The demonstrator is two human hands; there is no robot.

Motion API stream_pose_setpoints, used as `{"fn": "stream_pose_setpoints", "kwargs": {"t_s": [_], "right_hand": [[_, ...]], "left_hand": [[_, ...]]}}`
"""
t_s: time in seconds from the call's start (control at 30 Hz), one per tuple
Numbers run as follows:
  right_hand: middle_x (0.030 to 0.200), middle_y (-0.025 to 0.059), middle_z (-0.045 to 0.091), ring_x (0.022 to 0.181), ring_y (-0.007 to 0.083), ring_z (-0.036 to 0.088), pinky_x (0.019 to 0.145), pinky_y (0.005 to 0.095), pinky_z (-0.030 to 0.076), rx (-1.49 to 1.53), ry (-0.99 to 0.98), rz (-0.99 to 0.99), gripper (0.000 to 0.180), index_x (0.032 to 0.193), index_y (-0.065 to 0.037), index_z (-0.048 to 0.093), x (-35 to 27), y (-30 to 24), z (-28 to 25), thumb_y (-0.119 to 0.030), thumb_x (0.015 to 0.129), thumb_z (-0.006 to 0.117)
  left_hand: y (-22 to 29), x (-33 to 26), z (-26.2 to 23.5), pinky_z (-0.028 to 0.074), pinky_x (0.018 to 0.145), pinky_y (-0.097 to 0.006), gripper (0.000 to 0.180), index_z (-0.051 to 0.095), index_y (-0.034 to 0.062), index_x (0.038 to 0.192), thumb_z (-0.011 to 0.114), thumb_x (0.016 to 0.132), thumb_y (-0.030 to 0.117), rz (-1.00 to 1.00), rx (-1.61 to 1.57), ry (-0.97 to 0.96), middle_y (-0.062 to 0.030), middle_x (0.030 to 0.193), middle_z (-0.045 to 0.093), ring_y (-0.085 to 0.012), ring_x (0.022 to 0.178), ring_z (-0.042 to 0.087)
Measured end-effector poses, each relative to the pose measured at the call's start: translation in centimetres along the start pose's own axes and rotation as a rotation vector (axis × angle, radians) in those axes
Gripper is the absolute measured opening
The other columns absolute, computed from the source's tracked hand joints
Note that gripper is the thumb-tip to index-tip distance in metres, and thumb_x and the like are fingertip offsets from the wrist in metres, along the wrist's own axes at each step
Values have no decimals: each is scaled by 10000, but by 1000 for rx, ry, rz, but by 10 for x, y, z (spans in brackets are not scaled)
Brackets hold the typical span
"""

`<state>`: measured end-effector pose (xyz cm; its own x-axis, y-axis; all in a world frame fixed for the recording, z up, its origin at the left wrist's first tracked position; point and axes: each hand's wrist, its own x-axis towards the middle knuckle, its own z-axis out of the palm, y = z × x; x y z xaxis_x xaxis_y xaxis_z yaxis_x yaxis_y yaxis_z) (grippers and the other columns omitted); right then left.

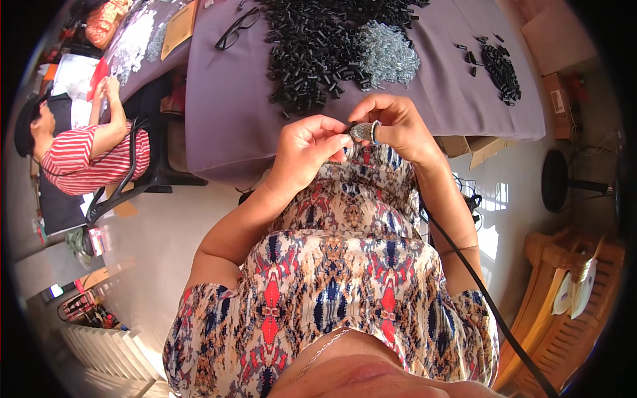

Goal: Manual assembly of small black plastic components into a circular holder.

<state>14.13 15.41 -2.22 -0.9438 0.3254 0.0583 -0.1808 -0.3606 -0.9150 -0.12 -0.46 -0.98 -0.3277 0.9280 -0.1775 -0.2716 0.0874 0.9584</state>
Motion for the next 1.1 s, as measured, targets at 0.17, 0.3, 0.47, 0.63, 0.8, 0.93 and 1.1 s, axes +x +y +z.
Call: {"fn": "stream_pose_setpoints", "kwargs": {"t_s": [0.17,0.3,0.47,0.63,0.8,0.93,1.1], "right_hand": [[909,79,700,803,119,660,732,250,532,-26,-16,14,215,1017,51,665,1,-7,-1,88,814,601],[897,85,699,779,122,661,706,245,537,-22,21,24,201,994,62,670,-1,-9,-1,99,813,590],[901,90,691,802,130,664,716,250,544,-32,11,-52,213,984,70,662,-2,-8,5,130,800,574],[918,88,675,806,133,654,709,256,541,-43,115,-156,202,973,56,640,-3,4,23,143,804,571],[949,81,666,802,122,632,712,261,533,31,135,-123,126,971,42,631,-3,7,23,88,860,590],[944,80,661,837,126,639,733,266,537,-6,110,-105,174,981,50,631,-3,-8,23,115,832,569],[949,85,655,851,136,644,745,273,542,-39,50,-84,277,1001,64,628,-5,-11,11,163,773,505]], "left_hand": [[2,-1,2,548,646,-231,141,630,-50,1035,647,919,30,21,16,-17,-91,901,696,-98,710,641],[2,-2,3,547,647,-229,144,630,-50,1035,651,918,31,29,13,-13,-92,898,697,-99,716,644],[3,-5,5,557,659,-235,147,639,-53,1036,642,928,48,84,87,3,-96,911,706,-103,726,649],[-6,-5,7,560,660,-253,137,653,-45,1039,623,932,36,93,-42,54,-113,922,711,-117,721,648],[-1,-3,5,565,661,-255,143,651,-46,1039,620,932,44,92,-51,46,-122,925,711,-123,718,653],[2,-2,5,569,663,-259,142,647,-43,1041,618,934,46,52,-81,42,-128,927,713,-126,719,657],[-1,-4,6,572,687,-248,176,643,-45,1052,647,934,85,67,-43,12,-95,912,698,-107,743,658]]}}
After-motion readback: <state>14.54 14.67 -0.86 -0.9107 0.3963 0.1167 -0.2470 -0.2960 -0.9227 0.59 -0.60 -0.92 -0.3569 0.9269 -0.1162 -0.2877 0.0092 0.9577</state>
